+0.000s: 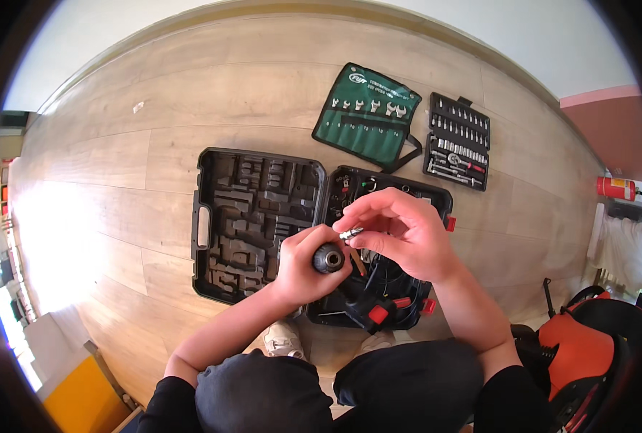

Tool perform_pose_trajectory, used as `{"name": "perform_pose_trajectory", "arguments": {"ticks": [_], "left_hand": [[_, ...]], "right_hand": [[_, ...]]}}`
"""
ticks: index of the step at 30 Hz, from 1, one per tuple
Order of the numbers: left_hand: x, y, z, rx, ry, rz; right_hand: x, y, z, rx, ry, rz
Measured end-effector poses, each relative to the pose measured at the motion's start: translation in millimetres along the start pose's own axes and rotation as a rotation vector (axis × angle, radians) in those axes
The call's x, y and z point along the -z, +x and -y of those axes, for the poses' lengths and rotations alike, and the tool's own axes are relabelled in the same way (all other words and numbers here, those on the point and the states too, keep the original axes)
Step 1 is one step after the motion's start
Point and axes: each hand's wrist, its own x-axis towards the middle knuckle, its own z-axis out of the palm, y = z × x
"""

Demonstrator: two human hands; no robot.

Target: The recorder is repairing an electric scooter by removing screws and changing drill bits on a power drill.

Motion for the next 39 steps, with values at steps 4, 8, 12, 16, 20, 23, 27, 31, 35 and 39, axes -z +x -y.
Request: {"name": "perform_pose_trajectory", "arguments": {"ticks": [4,8,12,16,20,23,27,31,35,39], "left_hand": [[4.6,4.5,-0.7,-0.04,-0.013,0.034],[6.4,2.3,4.8,-0.056,-0.007,0.043],[11.2,1.9,5.4,-0.057,0.047,0.064],[16.4,-0.6,7.5,-0.075,0.105,0.06],[21.6,-2.2,8.1,-0.054,0.158,0.076],[24.6,0.3,6.1,-0.069,0.206,0.093],[28.1,2.3,2.7,-0.081,0.238,0.085],[30.3,1.5,1.2,-0.059,0.298,0.092],[30.7,-0.5,0.5,-0.052,0.317,0.103],[30.8,-1.5,2.1,-0.024,0.31,0.113]], "right_hand": [[-4.4,-6.2,2.7,0.039,-0.136,0.038],[-9.2,-7.6,4.6,0.161,-0.321,0.062],[-12.4,-4.6,8.9,0.154,-0.453,0.064],[-13.8,-2.6,10.7,0.155,-0.535,0.112],[-15.0,-0.3,10.6,0.163,-0.518,0.13],[-16.7,1.1,10.0,0.209,-0.545,0.135],[-18.8,0.2,8.4,0.227,-0.601,0.088],[-19.1,-1.5,4.6,0.264,-0.648,0.078],[-19.7,-4.2,2.6,0.263,-0.658,0.079],[-20.5,-4.1,-4.8,0.264,-0.68,0.049]]}}
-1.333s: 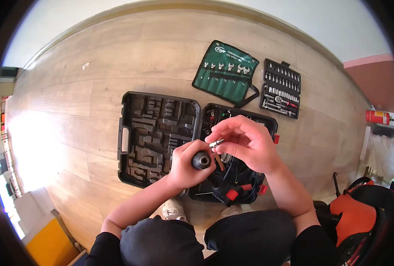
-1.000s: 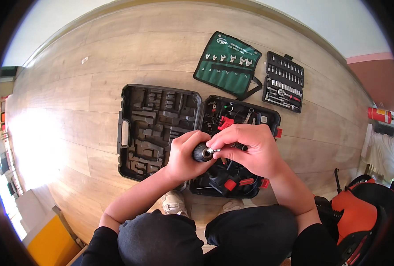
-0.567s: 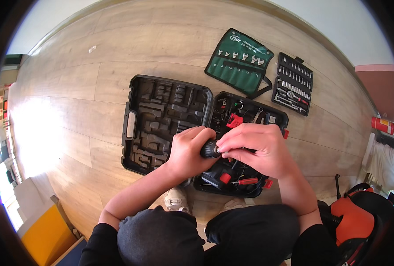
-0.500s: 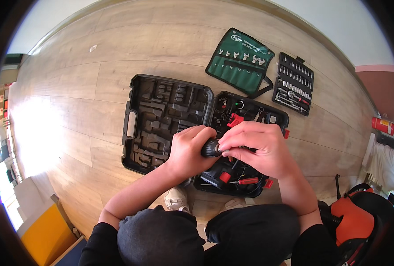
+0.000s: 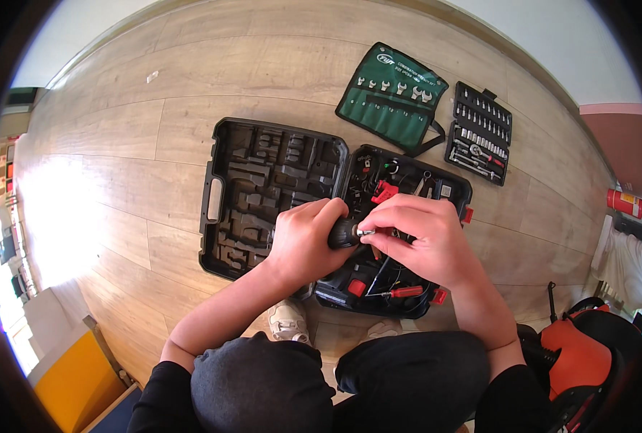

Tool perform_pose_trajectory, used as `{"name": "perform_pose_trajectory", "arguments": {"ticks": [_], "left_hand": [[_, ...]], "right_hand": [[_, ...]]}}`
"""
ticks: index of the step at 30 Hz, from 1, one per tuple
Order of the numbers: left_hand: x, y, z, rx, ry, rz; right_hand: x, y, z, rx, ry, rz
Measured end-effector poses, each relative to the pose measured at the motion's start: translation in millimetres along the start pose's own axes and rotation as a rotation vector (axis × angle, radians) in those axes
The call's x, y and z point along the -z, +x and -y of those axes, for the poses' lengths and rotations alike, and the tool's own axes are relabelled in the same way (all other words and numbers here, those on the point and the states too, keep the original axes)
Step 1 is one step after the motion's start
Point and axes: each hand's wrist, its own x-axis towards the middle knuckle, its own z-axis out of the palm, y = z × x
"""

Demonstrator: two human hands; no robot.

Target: The recorder is repairing an electric scooter by removing screws and changing drill bits on a power drill.

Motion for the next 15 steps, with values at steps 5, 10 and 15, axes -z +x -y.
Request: {"name": "perform_pose_trajectory", "arguments": {"ticks": [5,10,15], "left_hand": [[3.1,0.1,-3.2,0.053,0.041,0.04],[1.9,1.1,0.7,0.071,0.091,0.087],[0.8,-1.1,-1.1,0.086,0.103,0.103]], "right_hand": [[-2.2,-2.4,-2.0,-0.027,0.001,-0.008],[-4.2,-1.6,-3.0,-0.162,0.079,0.025],[-1.3,-5.3,-4.1,-0.18,0.1,0.062]]}}
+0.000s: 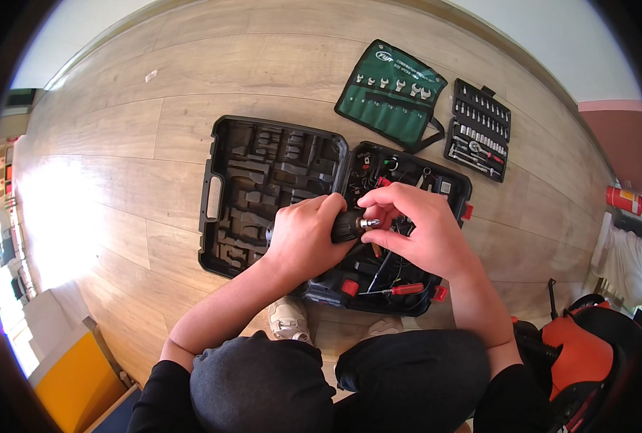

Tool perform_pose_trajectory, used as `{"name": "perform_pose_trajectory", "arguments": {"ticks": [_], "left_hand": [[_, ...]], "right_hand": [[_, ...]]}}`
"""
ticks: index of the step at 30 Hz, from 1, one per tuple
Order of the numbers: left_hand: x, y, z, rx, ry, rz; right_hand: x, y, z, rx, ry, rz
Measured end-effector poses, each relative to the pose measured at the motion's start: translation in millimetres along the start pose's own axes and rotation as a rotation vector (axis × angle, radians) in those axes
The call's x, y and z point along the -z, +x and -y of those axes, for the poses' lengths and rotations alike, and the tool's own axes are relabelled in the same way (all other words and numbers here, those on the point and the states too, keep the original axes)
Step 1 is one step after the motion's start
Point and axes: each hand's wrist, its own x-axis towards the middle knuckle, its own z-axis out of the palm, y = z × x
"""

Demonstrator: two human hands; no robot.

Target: The recorder is repairing an electric scooter by removing screws and changing drill bits on a power drill.

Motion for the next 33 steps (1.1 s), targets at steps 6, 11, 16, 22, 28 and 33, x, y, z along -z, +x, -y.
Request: {"name": "perform_pose_trajectory", "arguments": {"ticks": [6,11,16,22,28,33], "left_hand": [[0.1,1.6,-2.7,0.005,0.01,0.032],[-4.7,1.1,-1.5,-0.005,0.036,0.073],[-8.0,-0.1,-1.2,-0.007,0.03,0.082],[-5.2,1.7,-7.9,-0.025,0.0,0.039],[-7.7,-0.7,-5.6,-0.003,0.043,0.097],[-8.9,-0.4,-8.3,-0.021,0.004,0.059]], "right_hand": [[1.0,3.6,1.3,0.141,-0.138,0.032],[-7.0,-0.9,5.2,0.13,-0.258,0.036],[-8.6,-4.1,10.2,-0.087,-0.505,0.142],[-5.0,-1.8,8.9,0.201,-0.272,0.001],[1.8,-5.8,11.1,-0.09,-0.438,0.256],[0.5,-4.8,5.8,0.212,-0.319,-0.018]]}}
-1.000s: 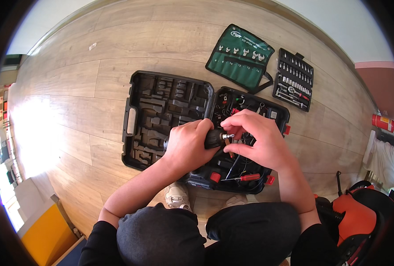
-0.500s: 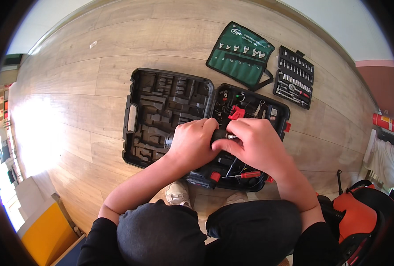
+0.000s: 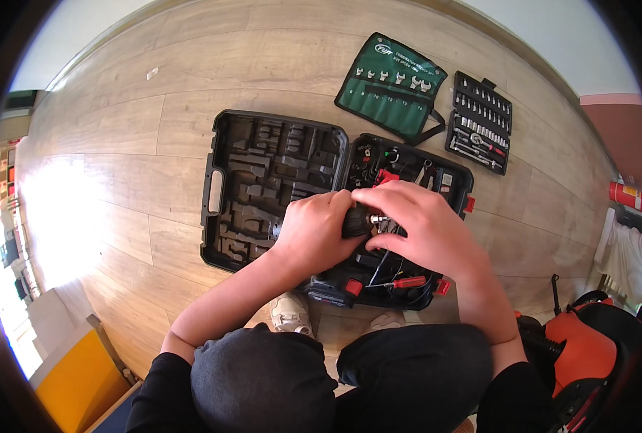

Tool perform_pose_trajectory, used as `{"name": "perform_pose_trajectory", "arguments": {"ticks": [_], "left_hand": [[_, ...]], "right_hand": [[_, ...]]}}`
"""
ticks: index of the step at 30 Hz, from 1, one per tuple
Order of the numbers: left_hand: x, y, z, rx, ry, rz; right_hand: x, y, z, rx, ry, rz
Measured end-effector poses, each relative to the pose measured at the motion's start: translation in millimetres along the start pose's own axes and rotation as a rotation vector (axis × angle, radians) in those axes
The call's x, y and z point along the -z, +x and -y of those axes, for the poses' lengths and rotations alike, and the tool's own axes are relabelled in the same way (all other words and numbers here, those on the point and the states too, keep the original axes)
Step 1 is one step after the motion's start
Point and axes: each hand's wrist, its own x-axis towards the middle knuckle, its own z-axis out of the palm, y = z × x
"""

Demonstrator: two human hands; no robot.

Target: The recorder is repairing an electric scooter by removing screws and changing drill bits on a power drill.

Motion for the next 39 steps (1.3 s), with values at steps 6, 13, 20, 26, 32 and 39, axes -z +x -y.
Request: {"name": "perform_pose_trajectory", "arguments": {"ticks": [6,13,20,26,32,39], "left_hand": [[-1.4,-0.9,4.7,-0.004,0.021,0.022],[-0.3,-1.8,4.0,-0.023,0.044,0.036],[6.6,3.2,-0.2,0.05,-0.03,0.08],[5.2,-0.4,4.2,0.019,-0.054,0.105],[6.4,-0.6,-1.2,0.027,-0.075,0.078],[8.7,-1.3,-3.3,0.069,-0.087,0.098]], "right_hand": [[-4.8,-2.7,2.8,-0.133,-0.033,0.124],[-4.0,-4.2,2.6,-0.174,-0.069,0.094],[-8.2,-3.1,0.3,-0.139,0.048,0.064],[6.6,-4.3,4.3,-0.251,-0.121,0.26],[-1.4,5.2,-2.7,0.098,-0.013,-0.108],[5.2,-3.1,1.5,-0.11,-0.004,0.064]]}}
